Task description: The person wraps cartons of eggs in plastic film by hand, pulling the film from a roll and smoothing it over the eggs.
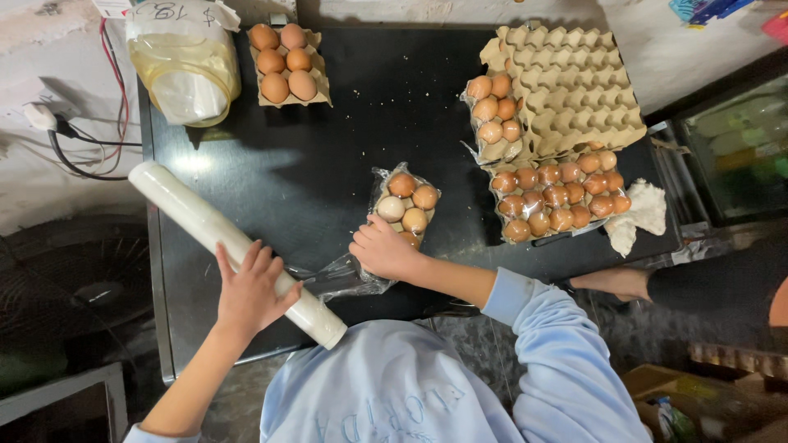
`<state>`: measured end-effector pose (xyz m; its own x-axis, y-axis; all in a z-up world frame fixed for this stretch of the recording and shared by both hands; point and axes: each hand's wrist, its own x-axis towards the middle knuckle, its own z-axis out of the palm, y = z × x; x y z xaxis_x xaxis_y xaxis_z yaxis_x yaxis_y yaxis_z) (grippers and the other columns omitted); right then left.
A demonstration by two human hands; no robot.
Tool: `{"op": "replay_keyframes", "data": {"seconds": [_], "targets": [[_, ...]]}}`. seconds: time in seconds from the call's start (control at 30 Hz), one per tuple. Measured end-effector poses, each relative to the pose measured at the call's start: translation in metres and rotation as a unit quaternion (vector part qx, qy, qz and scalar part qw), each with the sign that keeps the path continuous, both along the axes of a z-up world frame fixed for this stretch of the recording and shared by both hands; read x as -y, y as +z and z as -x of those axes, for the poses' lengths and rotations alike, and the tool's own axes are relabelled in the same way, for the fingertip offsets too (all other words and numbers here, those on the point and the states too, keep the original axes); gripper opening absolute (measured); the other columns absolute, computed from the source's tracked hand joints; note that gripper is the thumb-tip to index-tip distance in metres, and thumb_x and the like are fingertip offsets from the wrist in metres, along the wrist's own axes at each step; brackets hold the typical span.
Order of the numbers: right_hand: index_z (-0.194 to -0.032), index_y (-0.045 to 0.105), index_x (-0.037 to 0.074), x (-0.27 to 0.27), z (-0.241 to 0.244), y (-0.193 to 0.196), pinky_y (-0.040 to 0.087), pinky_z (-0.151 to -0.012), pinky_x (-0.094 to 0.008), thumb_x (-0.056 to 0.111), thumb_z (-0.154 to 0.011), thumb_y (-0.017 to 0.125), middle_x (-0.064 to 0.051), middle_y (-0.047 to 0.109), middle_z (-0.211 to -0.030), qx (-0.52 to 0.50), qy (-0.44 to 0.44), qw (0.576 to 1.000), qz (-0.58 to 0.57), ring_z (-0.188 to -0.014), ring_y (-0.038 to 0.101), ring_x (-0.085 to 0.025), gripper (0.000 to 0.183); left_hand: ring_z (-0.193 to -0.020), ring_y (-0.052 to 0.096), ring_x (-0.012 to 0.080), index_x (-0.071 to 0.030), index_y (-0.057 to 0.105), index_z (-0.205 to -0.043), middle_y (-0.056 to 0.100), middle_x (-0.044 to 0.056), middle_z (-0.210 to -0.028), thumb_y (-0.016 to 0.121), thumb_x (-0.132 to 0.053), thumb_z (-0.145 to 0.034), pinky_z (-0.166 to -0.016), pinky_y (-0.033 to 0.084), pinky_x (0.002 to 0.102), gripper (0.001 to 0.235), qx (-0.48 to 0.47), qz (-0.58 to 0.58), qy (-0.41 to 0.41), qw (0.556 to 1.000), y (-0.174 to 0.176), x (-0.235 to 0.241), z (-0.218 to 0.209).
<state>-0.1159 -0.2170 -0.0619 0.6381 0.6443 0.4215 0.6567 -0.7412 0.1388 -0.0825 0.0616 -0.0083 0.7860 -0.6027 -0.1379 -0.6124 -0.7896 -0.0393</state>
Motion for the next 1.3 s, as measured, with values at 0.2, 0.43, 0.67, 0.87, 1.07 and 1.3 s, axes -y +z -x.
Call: {"op": "replay_keyframes", "data": {"seconds": [0.2, 0.43, 0.67, 0.87, 1.07, 1.3], "targets": [[-0.086, 0.054, 0.006, 0.014, 0.012, -0.003, 0.038, -0.094, -0.053, 0.019, -0.076, 0.054, -0.011, 0.049, -0.076, -0.025, -0.013, 0.999, 0.032, -0.084, 0.056, -0.029, 0.016, -0.131, 0.040, 0.0173, -0.025, 0.060, -0.101, 0.056, -0.001, -0.114, 0.038, -0.066, -0.072, -0.109, 0.015, 0.069, 0.055, 0.025, 0.048, 0.009, 0.998, -0.017, -0.021, 0.000], [-0.090, 0.055, 0.006, 0.037, 0.026, -0.007, 0.037, -0.096, -0.054, 0.022, -0.077, 0.051, -0.013, 0.051, -0.081, -0.010, -0.008, 0.999, 0.040, -0.091, 0.055, -0.029, 0.021, -0.129, 0.041, 0.0195, -0.024, 0.062, -0.100, 0.056, 0.000, -0.111, 0.043, -0.061, -0.068, -0.107, 0.020, 0.072, 0.053, 0.052, 0.115, -0.020, 0.992, -0.034, -0.053, -0.011], [-0.085, 0.052, 0.006, 0.054, 0.034, 0.013, 0.041, -0.096, -0.050, 0.022, -0.085, 0.042, -0.011, 0.048, -0.078, 0.022, 0.056, 0.998, 0.030, -0.089, 0.056, -0.027, 0.019, -0.120, 0.047, 0.0228, -0.019, 0.061, -0.090, 0.057, 0.004, -0.100, 0.047, -0.058, -0.064, -0.110, 0.008, 0.071, 0.049, 0.038, 0.251, -0.129, 0.959, -0.041, -0.070, -0.039], [-0.086, 0.055, 0.005, 0.064, 0.022, 0.020, 0.042, -0.097, -0.051, 0.022, -0.087, 0.040, -0.011, 0.050, -0.079, 0.032, 0.096, 0.994, 0.034, -0.090, 0.057, -0.026, 0.023, -0.101, 0.054, 0.0248, -0.015, 0.054, -0.073, 0.051, 0.004, -0.083, 0.050, -0.047, -0.068, -0.107, 0.019, 0.063, 0.033, -0.015, 0.345, -0.289, 0.893, -0.041, -0.028, -0.069], [-0.091, 0.061, 0.009, 0.053, 0.041, 0.066, 0.044, -0.095, -0.051, 0.024, -0.091, 0.042, -0.008, 0.058, -0.090, 0.044, 0.077, 0.995, -0.052, -0.095, 0.059, -0.024, 0.024, -0.072, 0.061, 0.0249, -0.017, 0.059, -0.073, 0.054, 0.001, -0.069, 0.063, -0.039, -0.068, -0.071, 0.050, 0.040, 0.023, -0.194, 0.242, -0.294, 0.904, -0.042, 0.030, -0.079], [-0.101, 0.063, 0.019, 0.004, 0.116, 0.023, 0.045, -0.077, -0.037, 0.042, -0.090, 0.052, -0.004, 0.060, -0.102, 0.002, -0.130, 0.984, -0.124, -0.092, 0.057, -0.023, 0.028, -0.099, 0.058, 0.0364, -0.011, 0.057, -0.105, 0.056, 0.014, -0.099, 0.055, -0.017, -0.086, -0.082, 0.050, 0.046, 0.020, -0.240, 0.318, -0.113, 0.910, -0.038, 0.147, -0.111]]}}
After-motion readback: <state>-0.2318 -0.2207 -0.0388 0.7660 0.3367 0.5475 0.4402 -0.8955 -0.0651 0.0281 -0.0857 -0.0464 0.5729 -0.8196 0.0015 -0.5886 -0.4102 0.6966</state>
